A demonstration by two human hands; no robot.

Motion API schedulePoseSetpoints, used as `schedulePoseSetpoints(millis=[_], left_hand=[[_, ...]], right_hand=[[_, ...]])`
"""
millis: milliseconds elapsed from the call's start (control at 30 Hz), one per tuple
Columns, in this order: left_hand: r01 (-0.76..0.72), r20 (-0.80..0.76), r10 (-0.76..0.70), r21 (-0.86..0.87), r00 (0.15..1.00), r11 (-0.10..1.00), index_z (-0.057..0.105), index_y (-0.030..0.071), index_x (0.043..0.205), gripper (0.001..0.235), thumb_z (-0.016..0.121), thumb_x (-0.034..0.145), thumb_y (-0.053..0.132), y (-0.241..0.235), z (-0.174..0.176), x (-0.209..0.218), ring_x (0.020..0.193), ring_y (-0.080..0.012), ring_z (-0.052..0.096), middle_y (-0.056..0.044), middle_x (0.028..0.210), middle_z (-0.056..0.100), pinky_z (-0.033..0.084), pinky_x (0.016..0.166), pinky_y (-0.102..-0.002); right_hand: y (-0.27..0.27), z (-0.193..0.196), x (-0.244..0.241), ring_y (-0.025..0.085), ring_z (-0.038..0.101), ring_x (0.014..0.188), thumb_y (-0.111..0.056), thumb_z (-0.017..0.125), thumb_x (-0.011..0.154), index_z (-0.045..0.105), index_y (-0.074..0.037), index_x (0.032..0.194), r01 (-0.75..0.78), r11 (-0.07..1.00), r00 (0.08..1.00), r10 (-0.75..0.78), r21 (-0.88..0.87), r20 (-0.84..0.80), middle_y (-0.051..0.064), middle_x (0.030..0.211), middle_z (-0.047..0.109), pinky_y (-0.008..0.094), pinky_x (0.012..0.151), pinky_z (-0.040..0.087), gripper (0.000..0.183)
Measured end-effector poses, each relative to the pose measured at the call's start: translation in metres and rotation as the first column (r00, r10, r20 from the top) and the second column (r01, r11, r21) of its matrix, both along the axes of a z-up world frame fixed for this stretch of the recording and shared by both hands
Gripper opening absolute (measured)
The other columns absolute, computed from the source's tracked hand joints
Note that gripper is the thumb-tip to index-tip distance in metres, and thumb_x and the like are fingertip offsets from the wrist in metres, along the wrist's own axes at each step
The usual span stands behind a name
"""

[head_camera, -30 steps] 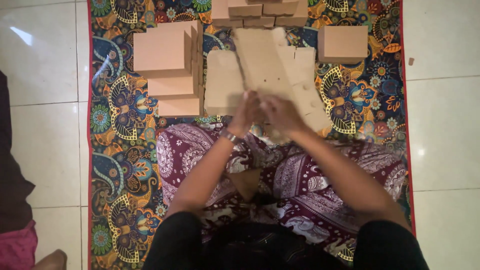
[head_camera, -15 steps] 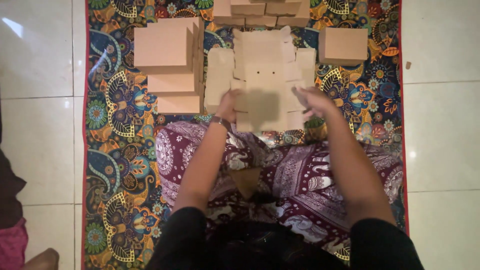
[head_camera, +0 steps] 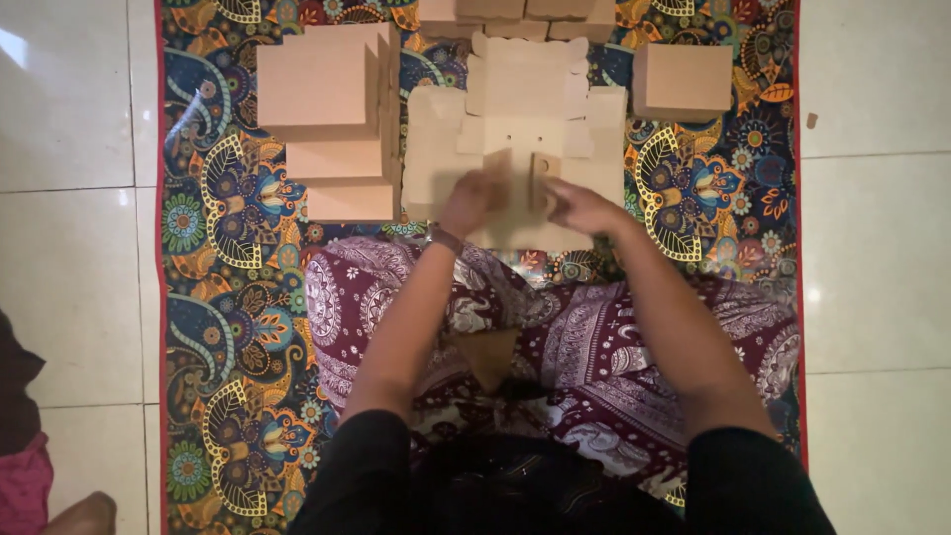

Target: Folding flat cardboard templates into small rectangular boxes and stacking them on the floor.

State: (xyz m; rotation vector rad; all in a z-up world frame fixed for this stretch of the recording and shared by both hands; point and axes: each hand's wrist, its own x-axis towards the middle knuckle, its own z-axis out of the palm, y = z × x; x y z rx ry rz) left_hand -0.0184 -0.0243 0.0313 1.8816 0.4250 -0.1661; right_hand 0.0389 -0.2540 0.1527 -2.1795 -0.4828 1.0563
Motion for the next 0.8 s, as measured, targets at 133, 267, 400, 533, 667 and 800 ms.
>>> schedulePoseSetpoints(millis=[133,267,400,533,667,800], left_hand=[[0.068,-0.168,-0.009,0.350,0.986,0.934,0.071,0.018,0.113,0.043,0.049,0.096,0.051,-0.016,-0.038,0.029,0.111,-0.0298,0.070,-0.006,0.111,0.075,0.055,0.097,-0.047],[0.262,-0.332,-0.055,0.620,0.942,0.739,0.079,0.016,0.093,0.030,0.051,0.089,0.025,-0.036,0.035,0.009,0.086,-0.0316,0.077,-0.006,0.089,0.077,0.063,0.065,-0.042],[0.474,-0.363,-0.317,0.768,0.876,0.432,0.082,0.014,0.094,0.038,0.052,0.083,0.035,-0.038,0.028,0.003,0.086,-0.0252,0.073,-0.005,0.090,0.075,0.062,0.069,-0.037],[0.402,-0.192,-0.532,0.861,0.825,0.313,0.080,0.010,0.093,0.030,0.058,0.086,0.029,-0.022,-0.002,0.004,0.093,-0.0259,0.066,-0.006,0.096,0.072,0.059,0.073,-0.040],[-0.043,0.448,-0.205,0.483,0.870,0.875,0.069,-0.008,0.089,0.024,0.065,0.087,0.016,0.027,-0.079,0.015,0.090,-0.0478,0.067,-0.028,0.088,0.069,0.052,0.079,-0.056],[0.015,-0.095,0.039,0.514,0.995,0.858,0.068,0.012,0.102,0.021,0.056,0.095,0.028,0.068,-0.111,0.011,0.099,-0.0397,0.073,-0.015,0.093,0.074,0.061,0.085,-0.053]], right_hand=[[-0.004,-0.072,0.014,0.056,0.049,0.129,-0.016,0.075,0.078,0.053,-0.009,0.146,-0.345,0.893,0.859,0.425,-0.290,0.285,0.021,0.158,0.041,0.066,0.101,0.051,0.072],[0.003,-0.134,0.016,0.048,0.052,0.129,-0.035,0.087,0.075,0.055,-0.023,0.146,-0.310,0.787,0.717,0.562,-0.534,0.412,0.015,0.155,0.045,0.065,0.091,0.055,0.079],[0.014,-0.136,0.010,0.048,0.055,0.127,-0.027,0.086,0.076,0.067,-0.012,0.134,-0.273,0.772,0.734,0.553,-0.575,0.395,0.020,0.154,0.048,0.061,0.087,0.057,0.063],[0.015,-0.109,0.006,0.047,0.056,0.125,-0.030,0.086,0.075,0.069,-0.008,0.132,-0.288,0.764,0.709,0.575,-0.577,0.408,0.020,0.152,0.049,0.061,0.088,0.057,0.064],[0.011,-0.073,-0.002,0.047,0.052,0.130,-0.028,0.083,0.078,0.059,-0.012,0.143,-0.303,0.805,0.759,0.527,-0.510,0.381,0.019,0.153,0.047,0.062,0.090,0.057,0.072],[0.013,-0.062,-0.002,0.052,0.049,0.130,-0.018,0.082,0.080,0.059,-0.006,0.142,-0.313,0.816,0.779,0.513,-0.486,0.361,0.021,0.153,0.045,0.066,0.092,0.056,0.067]])
